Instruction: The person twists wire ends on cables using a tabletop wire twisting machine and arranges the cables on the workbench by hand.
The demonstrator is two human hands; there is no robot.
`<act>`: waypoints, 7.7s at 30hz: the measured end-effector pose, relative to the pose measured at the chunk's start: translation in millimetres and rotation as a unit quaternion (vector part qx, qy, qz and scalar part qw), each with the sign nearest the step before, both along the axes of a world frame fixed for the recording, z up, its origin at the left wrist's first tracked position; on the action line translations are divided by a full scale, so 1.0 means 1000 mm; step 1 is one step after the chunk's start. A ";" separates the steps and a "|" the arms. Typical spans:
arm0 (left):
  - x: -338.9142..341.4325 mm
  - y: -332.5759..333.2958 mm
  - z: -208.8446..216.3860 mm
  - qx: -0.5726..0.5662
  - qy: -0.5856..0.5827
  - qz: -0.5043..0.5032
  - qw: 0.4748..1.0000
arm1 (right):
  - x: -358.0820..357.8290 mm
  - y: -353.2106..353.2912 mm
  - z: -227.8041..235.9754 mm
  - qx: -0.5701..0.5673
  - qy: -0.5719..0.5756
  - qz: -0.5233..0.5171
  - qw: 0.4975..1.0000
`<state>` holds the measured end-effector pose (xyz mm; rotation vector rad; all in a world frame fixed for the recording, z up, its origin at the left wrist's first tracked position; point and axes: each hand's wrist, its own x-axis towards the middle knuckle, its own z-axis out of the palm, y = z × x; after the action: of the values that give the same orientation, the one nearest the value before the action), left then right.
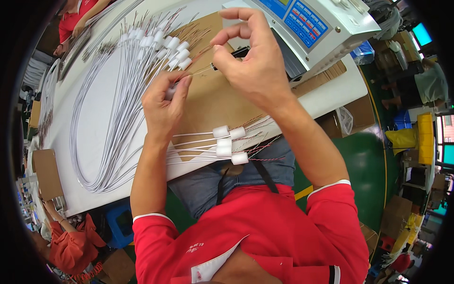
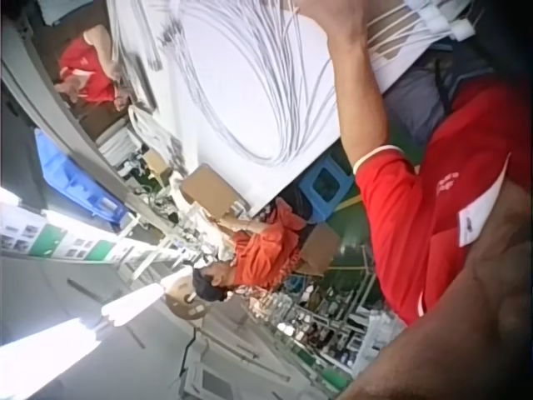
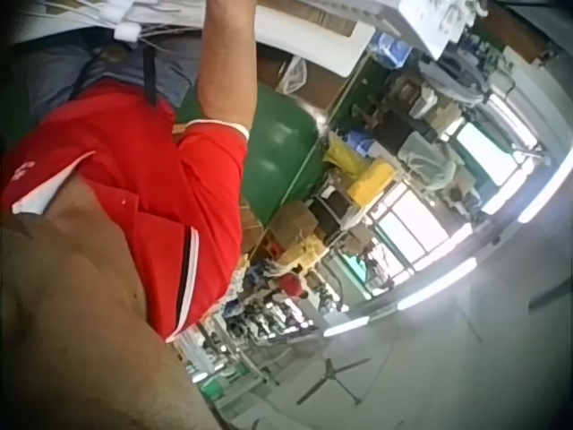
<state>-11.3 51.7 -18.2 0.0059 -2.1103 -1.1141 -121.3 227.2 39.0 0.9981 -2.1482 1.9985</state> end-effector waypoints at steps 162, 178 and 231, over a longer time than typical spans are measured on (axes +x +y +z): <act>-0.023 -0.010 -0.016 0.372 -0.160 -0.122 0.906 | -0.022 -0.032 -0.042 0.225 0.514 0.071 0.825; -0.022 -0.013 -0.017 0.392 -0.173 -0.138 0.893 | -0.024 -0.033 -0.042 0.239 0.495 0.074 0.832; -0.016 -0.016 -0.016 0.256 -0.144 -0.114 0.949 | -0.026 -0.002 0.023 0.371 0.519 0.029 0.770</act>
<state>-27.6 36.2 -33.8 0.1844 -2.0394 -1.8735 -147.2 225.3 61.8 1.6723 -2.0613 0.2000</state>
